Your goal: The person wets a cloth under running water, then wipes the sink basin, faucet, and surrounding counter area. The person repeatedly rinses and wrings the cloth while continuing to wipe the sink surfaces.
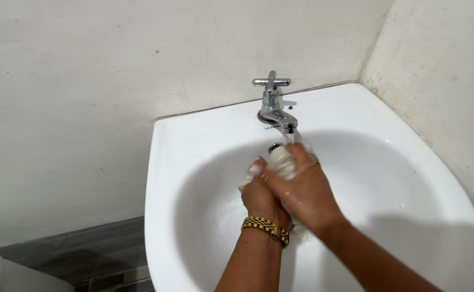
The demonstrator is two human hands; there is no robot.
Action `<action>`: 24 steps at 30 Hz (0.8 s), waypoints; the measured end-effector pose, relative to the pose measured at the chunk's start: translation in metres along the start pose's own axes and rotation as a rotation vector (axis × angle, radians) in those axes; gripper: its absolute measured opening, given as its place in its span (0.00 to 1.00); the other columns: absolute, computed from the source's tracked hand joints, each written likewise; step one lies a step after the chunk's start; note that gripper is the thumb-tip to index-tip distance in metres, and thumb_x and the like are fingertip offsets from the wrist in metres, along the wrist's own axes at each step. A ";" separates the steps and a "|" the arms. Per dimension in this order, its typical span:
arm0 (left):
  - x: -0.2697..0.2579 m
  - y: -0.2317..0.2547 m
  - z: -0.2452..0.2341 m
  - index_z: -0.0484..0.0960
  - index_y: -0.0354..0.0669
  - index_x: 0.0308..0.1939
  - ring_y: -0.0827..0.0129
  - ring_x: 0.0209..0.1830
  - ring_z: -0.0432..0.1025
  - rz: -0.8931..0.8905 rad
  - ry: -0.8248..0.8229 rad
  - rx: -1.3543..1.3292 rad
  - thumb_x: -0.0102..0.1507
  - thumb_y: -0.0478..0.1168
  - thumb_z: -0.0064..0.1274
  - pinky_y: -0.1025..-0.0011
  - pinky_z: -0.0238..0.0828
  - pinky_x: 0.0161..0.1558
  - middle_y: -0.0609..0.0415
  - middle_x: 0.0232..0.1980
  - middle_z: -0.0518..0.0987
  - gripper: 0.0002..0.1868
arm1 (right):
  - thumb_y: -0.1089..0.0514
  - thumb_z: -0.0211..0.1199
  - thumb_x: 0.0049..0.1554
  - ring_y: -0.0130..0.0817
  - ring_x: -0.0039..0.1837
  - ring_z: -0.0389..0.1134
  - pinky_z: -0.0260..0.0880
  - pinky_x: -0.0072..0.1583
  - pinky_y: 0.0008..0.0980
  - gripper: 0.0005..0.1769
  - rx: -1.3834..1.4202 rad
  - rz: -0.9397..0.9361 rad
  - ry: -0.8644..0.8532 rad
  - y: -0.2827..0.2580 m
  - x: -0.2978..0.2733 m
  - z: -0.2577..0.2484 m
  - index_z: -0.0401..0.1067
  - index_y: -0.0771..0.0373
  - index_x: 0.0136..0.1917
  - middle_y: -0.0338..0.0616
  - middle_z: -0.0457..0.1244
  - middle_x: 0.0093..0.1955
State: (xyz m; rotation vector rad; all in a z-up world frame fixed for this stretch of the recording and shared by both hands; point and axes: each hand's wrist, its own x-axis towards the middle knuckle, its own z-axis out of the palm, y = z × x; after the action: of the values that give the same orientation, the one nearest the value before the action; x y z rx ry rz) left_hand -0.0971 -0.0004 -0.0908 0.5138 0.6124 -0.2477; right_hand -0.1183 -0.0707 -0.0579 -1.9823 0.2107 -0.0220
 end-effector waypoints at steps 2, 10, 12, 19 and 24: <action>-0.001 -0.004 -0.005 0.76 0.38 0.52 0.57 0.43 0.78 -0.061 -0.082 0.011 0.64 0.58 0.41 0.57 0.78 0.44 0.44 0.47 0.80 0.27 | 0.31 0.73 0.44 0.40 0.49 0.69 0.73 0.51 0.40 0.42 -0.349 -0.169 0.058 -0.009 -0.008 -0.002 0.69 0.61 0.61 0.52 0.65 0.49; 0.017 -0.014 -0.006 0.75 0.37 0.48 0.62 0.43 0.74 0.048 0.056 0.452 0.68 0.48 0.41 0.58 0.75 0.43 0.47 0.44 0.78 0.18 | 0.38 0.55 0.57 0.42 0.43 0.72 0.72 0.52 0.42 0.25 -0.203 0.152 -0.014 0.002 0.014 -0.016 0.76 0.62 0.46 0.54 0.71 0.41; 0.020 -0.014 -0.005 0.76 0.32 0.44 0.65 0.37 0.68 0.136 0.080 0.575 0.68 0.46 0.45 0.59 0.70 0.37 0.48 0.39 0.74 0.17 | 0.43 0.51 0.60 0.46 0.44 0.69 0.69 0.52 0.46 0.25 -0.155 0.149 -0.021 0.016 0.027 -0.016 0.75 0.67 0.46 0.58 0.68 0.43; 0.003 -0.005 0.012 0.80 0.30 0.39 0.65 0.29 0.75 0.347 0.049 0.912 0.66 0.46 0.46 0.64 0.74 0.34 0.45 0.35 0.83 0.18 | 0.43 0.48 0.61 0.42 0.53 0.71 0.71 0.55 0.38 0.26 0.503 0.420 -0.104 0.062 0.051 -0.017 0.73 0.66 0.54 0.51 0.70 0.50; -0.012 0.017 0.016 0.79 0.33 0.45 0.63 0.34 0.79 0.340 -0.193 0.907 0.61 0.37 0.55 0.67 0.79 0.37 0.44 0.41 0.84 0.12 | 0.30 0.38 0.64 0.38 0.53 0.65 0.65 0.52 0.40 0.32 0.311 0.590 -0.137 0.071 0.061 -0.020 0.70 0.56 0.57 0.48 0.65 0.49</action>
State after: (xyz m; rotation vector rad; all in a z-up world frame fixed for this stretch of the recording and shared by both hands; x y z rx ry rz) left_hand -0.0928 0.0063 -0.0659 1.4343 0.1841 -0.2395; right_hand -0.0703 -0.1261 -0.1189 -1.5449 0.6531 0.4340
